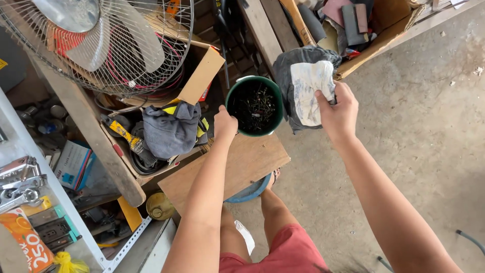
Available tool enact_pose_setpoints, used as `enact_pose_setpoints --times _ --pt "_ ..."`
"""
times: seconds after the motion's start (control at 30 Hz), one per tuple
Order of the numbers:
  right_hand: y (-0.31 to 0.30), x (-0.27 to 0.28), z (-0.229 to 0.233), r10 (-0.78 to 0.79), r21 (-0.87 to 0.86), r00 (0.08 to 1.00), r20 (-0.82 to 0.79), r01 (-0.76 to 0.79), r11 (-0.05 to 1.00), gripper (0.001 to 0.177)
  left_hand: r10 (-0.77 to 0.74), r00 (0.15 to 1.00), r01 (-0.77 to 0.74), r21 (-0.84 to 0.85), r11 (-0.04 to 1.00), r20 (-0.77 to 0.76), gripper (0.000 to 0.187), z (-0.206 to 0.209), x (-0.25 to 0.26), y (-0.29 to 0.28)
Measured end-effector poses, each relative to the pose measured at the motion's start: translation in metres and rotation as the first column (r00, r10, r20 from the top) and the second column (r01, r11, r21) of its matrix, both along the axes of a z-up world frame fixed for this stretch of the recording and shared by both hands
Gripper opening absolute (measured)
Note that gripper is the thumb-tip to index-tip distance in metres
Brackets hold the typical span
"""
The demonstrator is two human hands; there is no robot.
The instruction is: Organizing and moving various tools, objects, and materials in a cluttered workshop or storage area.
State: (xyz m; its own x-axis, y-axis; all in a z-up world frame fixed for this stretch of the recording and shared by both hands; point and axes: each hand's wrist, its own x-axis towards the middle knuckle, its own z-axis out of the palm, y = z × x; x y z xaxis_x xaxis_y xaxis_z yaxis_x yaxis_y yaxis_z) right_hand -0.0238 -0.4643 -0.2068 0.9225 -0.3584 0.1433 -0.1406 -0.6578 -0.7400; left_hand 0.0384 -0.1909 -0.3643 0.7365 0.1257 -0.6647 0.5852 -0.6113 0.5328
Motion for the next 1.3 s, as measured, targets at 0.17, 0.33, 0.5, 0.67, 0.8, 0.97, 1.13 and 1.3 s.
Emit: enact_pose_setpoints --times 0.17,0.33,0.5,0.67,0.8,0.97,1.13,1.3 --pt "-0.007 0.007 -0.005 0.063 -0.086 0.998 0.03 -0.06 0.994 0.027 -0.233 0.947 0.196 0.176 0.965 0.223 0.029 -0.036 0.002 0.003" --pt "0.007 0.039 -0.012 0.183 -0.27 0.982 0.049 -0.164 0.949 0.03 -0.207 0.953 0.167 0.187 0.968 0.22 0.029 -0.015 0.012 0.004" --pt "0.024 0.068 -0.013 0.149 -0.273 0.986 0.07 -0.125 0.954 0.031 -0.222 0.975 0.217 0.127 0.968 0.023 0.064 0.04 0.041 0.014" --pt "0.034 0.072 -0.02 0.092 -0.276 0.989 0.114 -0.057 0.959 0.032 -0.091 0.995 0.077 -0.238 0.968 -0.049 0.088 -0.044 0.094 0.008" --pt "0.044 0.064 -0.03 0.044 -0.301 0.989 0.141 0.001 0.954 0.033 -0.077 0.996 0.06 -0.275 0.96 -0.052 0.092 -0.111 0.136 -0.004" --pt "0.043 0.069 -0.047 0.045 -0.295 0.987 0.152 0.002 0.956 0.031 -0.183 0.969 0.152 -0.183 0.971 -0.166 0.09 -0.097 0.149 -0.011" --pt "0.028 0.08 -0.043 0.097 -0.297 0.986 0.136 -0.053 0.953 0.03 -0.141 0.981 0.157 -0.12 0.98 0.131 0.091 -0.092 0.108 0.006" --pt "0.034 0.082 -0.035 0.129 -0.278 0.981 0.147 -0.084 0.957 0.031 -0.002 0.999 0.013 -0.232 0.973 0.047 0.077 -0.043 0.033 0.035"
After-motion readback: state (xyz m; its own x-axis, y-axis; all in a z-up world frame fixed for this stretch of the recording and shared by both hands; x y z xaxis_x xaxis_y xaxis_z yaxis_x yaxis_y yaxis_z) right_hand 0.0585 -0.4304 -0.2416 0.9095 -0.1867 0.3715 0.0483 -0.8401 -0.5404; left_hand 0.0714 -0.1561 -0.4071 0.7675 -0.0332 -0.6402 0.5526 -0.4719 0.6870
